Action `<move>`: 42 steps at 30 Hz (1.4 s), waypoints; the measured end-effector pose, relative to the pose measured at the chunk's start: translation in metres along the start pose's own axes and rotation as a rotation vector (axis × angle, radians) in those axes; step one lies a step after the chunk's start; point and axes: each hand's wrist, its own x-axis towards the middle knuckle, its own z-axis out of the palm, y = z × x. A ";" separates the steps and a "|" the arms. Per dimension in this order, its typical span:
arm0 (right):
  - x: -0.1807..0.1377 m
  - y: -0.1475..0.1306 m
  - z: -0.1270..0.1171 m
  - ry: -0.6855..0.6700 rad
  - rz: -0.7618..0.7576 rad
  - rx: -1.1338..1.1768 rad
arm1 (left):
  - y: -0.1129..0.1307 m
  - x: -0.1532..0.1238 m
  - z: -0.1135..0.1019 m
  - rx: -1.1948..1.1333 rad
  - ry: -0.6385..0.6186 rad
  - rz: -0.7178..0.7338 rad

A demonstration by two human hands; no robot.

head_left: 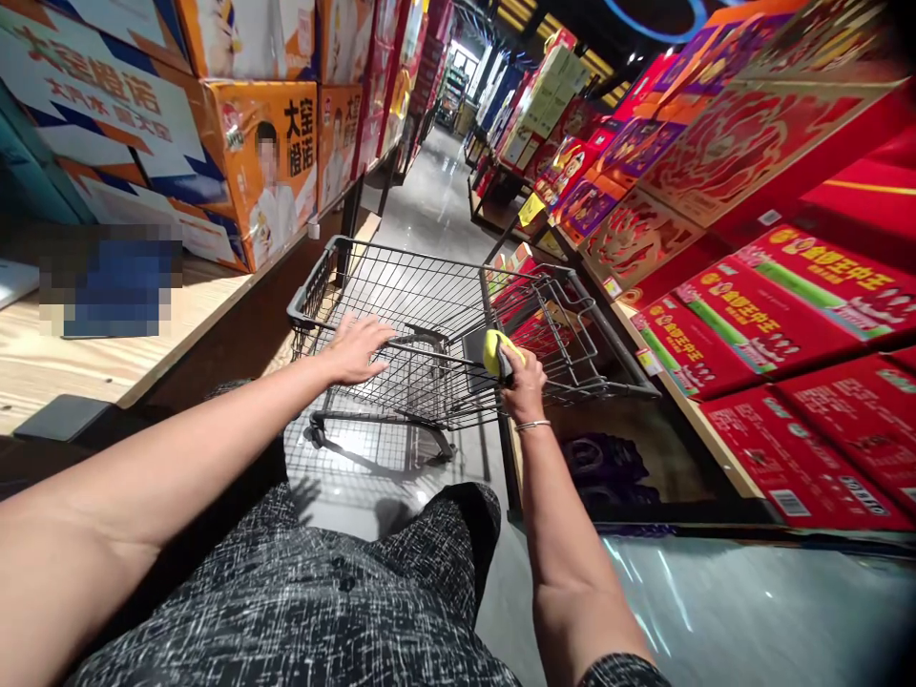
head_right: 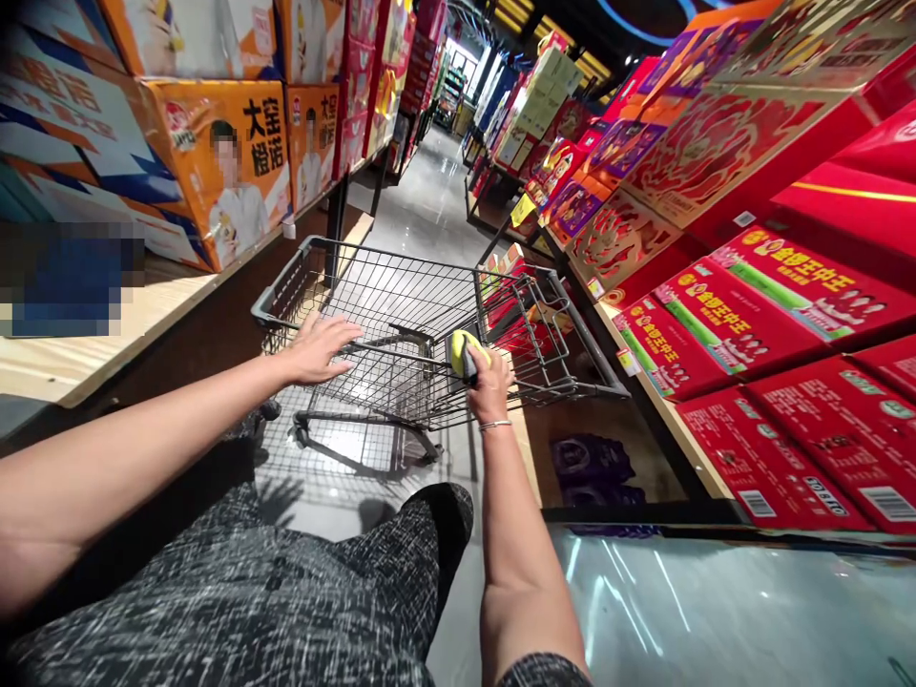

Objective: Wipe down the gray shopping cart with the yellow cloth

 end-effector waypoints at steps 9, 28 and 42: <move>-0.042 -0.132 0.147 -0.155 -0.458 0.051 | 0.001 0.020 0.001 -0.229 -0.039 0.020; -0.019 -0.055 0.095 0.215 -0.266 0.026 | -0.029 0.037 -0.005 -0.222 -0.035 -0.068; -0.006 -0.143 0.098 -0.057 -0.466 0.118 | -0.052 0.056 -0.011 -0.152 -0.026 -0.104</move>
